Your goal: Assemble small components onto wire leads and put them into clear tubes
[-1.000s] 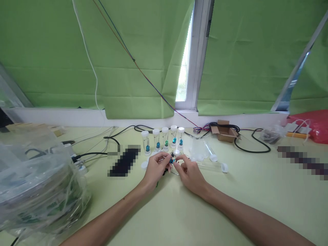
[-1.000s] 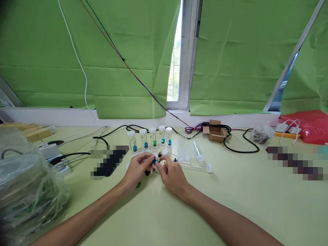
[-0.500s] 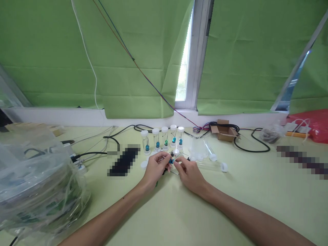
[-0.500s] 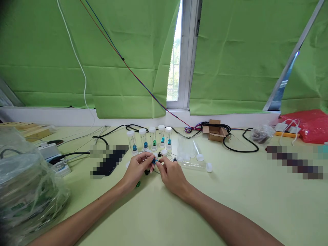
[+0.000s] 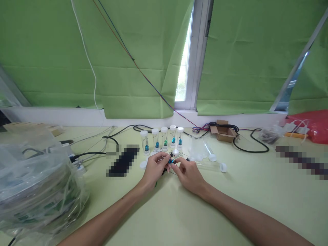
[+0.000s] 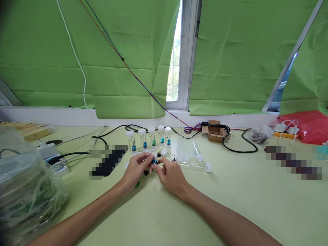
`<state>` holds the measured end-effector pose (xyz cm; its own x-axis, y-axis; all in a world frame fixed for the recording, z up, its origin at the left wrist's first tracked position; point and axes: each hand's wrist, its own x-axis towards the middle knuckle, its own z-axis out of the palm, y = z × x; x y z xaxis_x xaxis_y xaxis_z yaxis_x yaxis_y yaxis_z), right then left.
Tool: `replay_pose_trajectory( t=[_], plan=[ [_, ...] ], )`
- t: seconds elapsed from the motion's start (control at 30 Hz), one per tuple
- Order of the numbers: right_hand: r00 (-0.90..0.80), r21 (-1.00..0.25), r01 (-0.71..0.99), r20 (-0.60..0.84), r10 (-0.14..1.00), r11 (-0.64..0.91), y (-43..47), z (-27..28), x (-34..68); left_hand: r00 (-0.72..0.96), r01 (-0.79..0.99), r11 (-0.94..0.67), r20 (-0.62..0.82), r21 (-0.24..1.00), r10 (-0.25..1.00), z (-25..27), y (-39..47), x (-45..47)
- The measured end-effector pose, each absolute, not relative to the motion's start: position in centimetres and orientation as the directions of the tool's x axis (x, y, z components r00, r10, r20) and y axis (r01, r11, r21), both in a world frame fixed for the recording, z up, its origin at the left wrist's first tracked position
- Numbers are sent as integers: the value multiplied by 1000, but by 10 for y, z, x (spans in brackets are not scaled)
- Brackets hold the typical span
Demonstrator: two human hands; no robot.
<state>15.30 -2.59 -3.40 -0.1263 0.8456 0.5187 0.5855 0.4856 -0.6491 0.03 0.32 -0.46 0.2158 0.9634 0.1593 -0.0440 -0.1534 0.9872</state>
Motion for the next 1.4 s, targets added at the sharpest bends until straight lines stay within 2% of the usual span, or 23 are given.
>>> replay_pose_trajectory(
  t=[0.33,0.6,1.4],
  plan=[
    [-149,-608,622,526,837,493,-23,-38,152,226,-81,-136,151,987,962,-4,3,1],
    [-123,-690,549,492,862,472,-27,-34,152,201,-57,-154,162,986,966,-6,5,0],
    [-135,-672,560,503,854,485,-25,-35,153,237,-56,-136,146,989,960,-5,4,1]
  ],
)
